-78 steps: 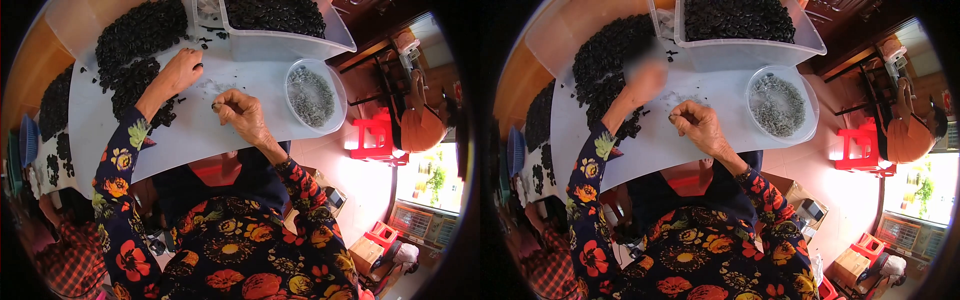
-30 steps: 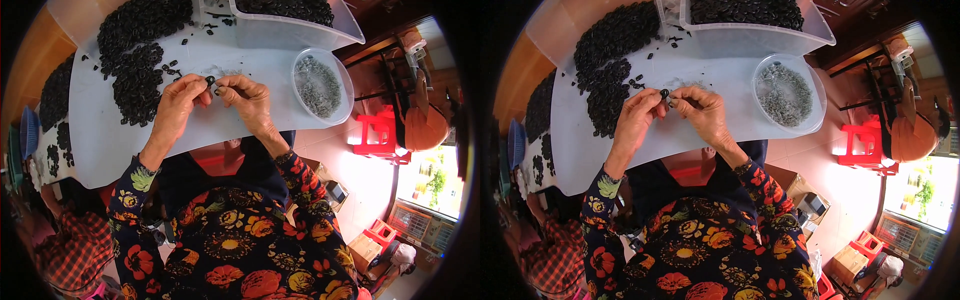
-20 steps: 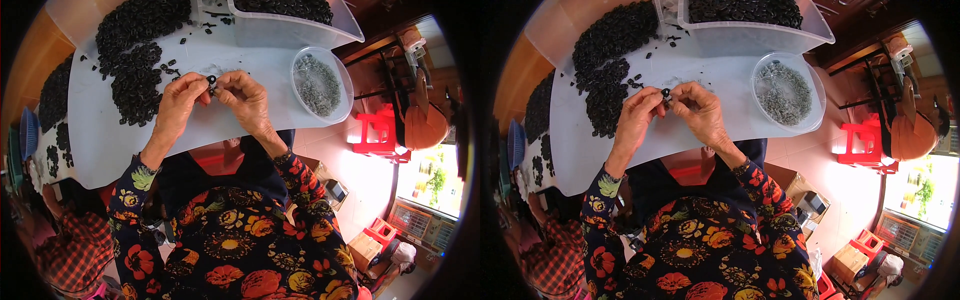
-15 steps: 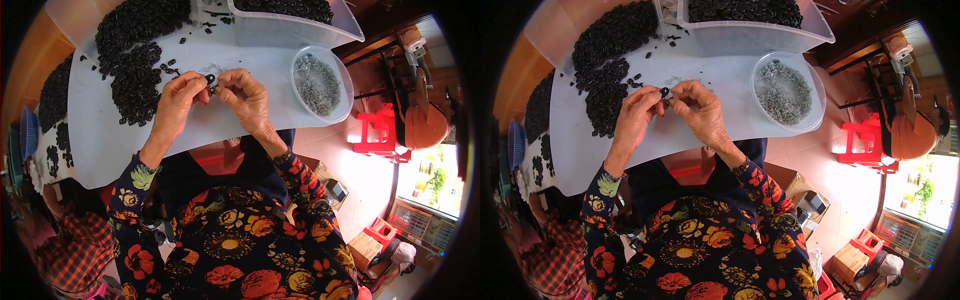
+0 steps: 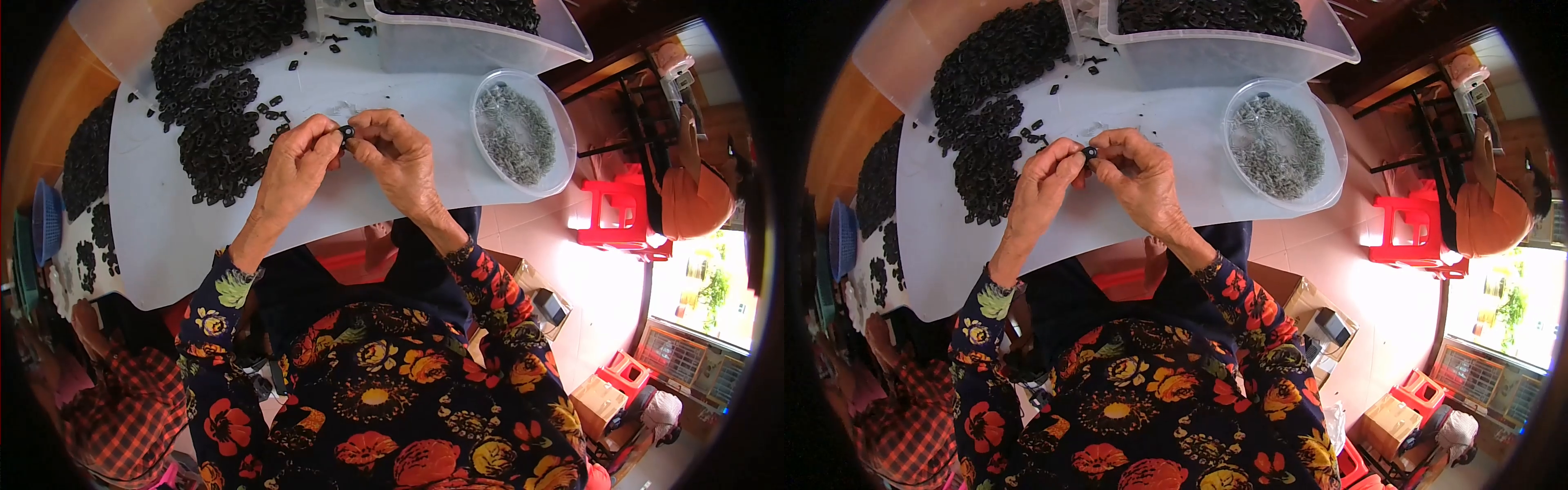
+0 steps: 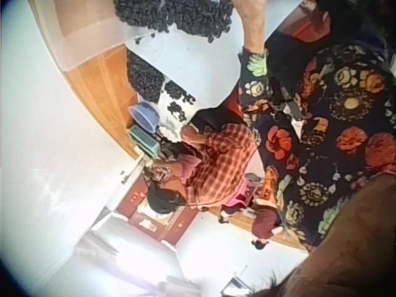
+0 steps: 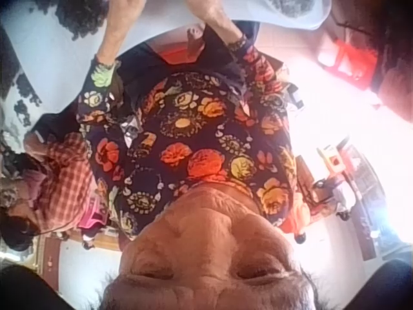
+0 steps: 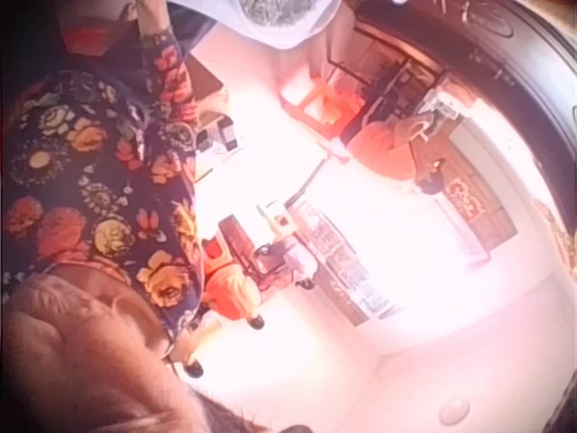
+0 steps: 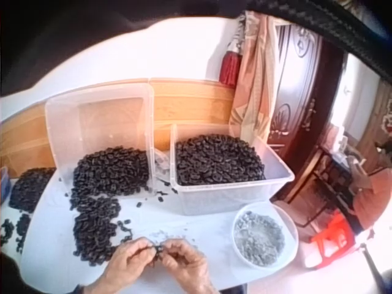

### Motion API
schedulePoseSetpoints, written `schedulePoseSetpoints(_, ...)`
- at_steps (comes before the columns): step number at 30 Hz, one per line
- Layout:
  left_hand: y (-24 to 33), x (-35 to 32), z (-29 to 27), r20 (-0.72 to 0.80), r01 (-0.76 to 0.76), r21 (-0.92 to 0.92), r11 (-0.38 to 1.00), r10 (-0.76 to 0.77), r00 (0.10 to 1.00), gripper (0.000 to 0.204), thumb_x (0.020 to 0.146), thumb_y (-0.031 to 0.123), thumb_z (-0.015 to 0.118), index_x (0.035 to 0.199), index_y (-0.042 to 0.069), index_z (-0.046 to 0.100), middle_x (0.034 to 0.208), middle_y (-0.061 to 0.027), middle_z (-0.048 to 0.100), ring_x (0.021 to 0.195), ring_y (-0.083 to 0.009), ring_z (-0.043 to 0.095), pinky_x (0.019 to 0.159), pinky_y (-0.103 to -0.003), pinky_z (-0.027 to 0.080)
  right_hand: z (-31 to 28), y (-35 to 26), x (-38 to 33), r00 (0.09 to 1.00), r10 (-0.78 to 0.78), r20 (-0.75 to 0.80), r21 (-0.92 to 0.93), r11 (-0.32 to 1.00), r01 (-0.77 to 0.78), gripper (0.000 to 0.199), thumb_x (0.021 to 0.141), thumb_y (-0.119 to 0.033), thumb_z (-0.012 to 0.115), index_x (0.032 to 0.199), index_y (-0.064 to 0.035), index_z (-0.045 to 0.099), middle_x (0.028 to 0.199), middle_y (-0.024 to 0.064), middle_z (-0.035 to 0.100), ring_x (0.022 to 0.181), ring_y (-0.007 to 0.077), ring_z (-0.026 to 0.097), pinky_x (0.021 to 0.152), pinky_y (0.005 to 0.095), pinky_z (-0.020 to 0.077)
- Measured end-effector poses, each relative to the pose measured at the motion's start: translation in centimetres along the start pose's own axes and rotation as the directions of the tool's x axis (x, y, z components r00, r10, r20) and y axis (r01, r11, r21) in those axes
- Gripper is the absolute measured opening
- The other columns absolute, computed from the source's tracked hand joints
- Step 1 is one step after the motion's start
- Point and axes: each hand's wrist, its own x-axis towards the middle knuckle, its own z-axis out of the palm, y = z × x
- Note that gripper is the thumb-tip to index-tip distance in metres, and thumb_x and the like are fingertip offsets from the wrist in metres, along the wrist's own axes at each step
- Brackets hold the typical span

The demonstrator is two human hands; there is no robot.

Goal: The person repeatedly assembles small plastic parts by hand, picking up black plastic pieces and small fasteners from the table and fitting them together.

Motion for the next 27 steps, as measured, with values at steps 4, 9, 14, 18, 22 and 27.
schedulePoseSetpoints(4, 0.5, -0.1, -0.1, 0.032, -0.014, 0.107, 0.994, 0.011, 0.999, 0.024, 0.093, 0.023, 0.046, 0.085, 0.001, 0.052, 0.063, -0.0009, 0.049, 0.061, -0.0085, 0.045, 0.056, -0.025, 0.038, 0.2, -0.3, 0.0, 1.000, -0.001, -0.002, 0.083, 0.997, 0.001, 0.023, 0.085, 0.003, 0.061, 0.107, -0.0008, 0.058, 0.087, 0.0033, 0.063, 0.084, 0.0085, 0.059, 0.079, 0.0250, 0.0495)
schedulePoseSetpoints(9, 0.5, -0.1, 0.3, -0.040, 0.025, 0.073, 0.997, -0.022, 0.999, 0.025, 0.093, 0.022, 0.042, 0.082, 0.002, 0.048, 0.064, -0.0017, 0.040, 0.060, -0.0099, 0.035, 0.056, -0.027, 0.035, 0.3, -0.8, -0.2, 1.000, -0.006, 0.023, -0.015, 1.000, 0.006, 0.028, 0.081, 0.001, 0.066, 0.108, -0.0006, 0.058, 0.083, 0.0031, 0.063, 0.080, 0.0091, 0.059, 0.076, 0.0249, 0.0502)
schedulePoseSetpoints(14, -1.2, -0.2, 0.3, -0.050, -0.078, 0.046, 0.996, 0.080, 0.996, 0.024, 0.093, 0.021, 0.041, 0.079, 0.002, 0.044, 0.064, -0.0015, 0.036, 0.061, -0.0102, 0.032, 0.055, -0.027, 0.034, 0.4, -1.2, 0.0, 0.983, -0.163, 0.087, -0.302, 0.936, 0.182, 0.036, 0.073, 0.000, 0.073, 0.106, -0.0021, 0.059, 0.078, 0.0048, 0.062, 0.073, 0.0116, 0.060, 0.070, 0.0262, 0.0509)
schedulePoseSetpoints(18, -0.6, -0.2, 0.6, -0.047, -0.047, 0.083, 0.995, 0.051, 0.998, 0.024, 0.093, 0.020, 0.041, 0.077, 0.002, 0.042, 0.064, -0.0020, 0.035, 0.060, -0.0100, 0.031, 0.054, -0.028, 0.034, 0.0, -1.7, 0.5, 0.978, -0.157, 0.138, -0.409, 0.890, 0.201, 0.034, 0.069, -0.002, 0.076, 0.099, -0.0020, 0.060, 0.076, 0.0061, 0.063, 0.069, 0.0144, 0.060, 0.067, 0.0279, 0.0506)
schedulePoseSetpoints(22, -1.0, -0.2, 0.8, -0.038, -0.062, 0.044, 0.997, 0.064, 0.997, 0.024, 0.092, 0.020, 0.041, 0.078, 0.001, 0.041, 0.064, -0.0033, 0.035, 0.060, -0.0103, 0.032, 0.054, -0.028, 0.034, -0.2, -1.6, 0.7, 0.976, -0.149, 0.156, -0.419, 0.885, 0.202, 0.031, 0.069, -0.003, 0.076, 0.095, -0.0015, 0.059, 0.076, 0.0062, 0.062, 0.068, 0.0146, 0.060, 0.066, 0.0285, 0.0505)
schedulePoseSetpoints(27, -1.1, -0.4, 0.7, -0.015, -0.029, 0.063, 0.998, 0.030, 0.999, 0.024, 0.092, 0.021, 0.041, 0.083, -0.001, 0.046, 0.063, -0.0045, 0.038, 0.060, -0.0104, 0.033, 0.054, -0.028, 0.035, -0.3, -1.5, 0.7, 0.957, -0.217, 0.195, -0.413, 0.866, 0.281, 0.027, 0.070, -0.002, 0.074, 0.091, -0.0015, 0.057, 0.074, 0.0071, 0.061, 0.068, 0.0177, 0.061, 0.064, 0.0307, 0.0499)
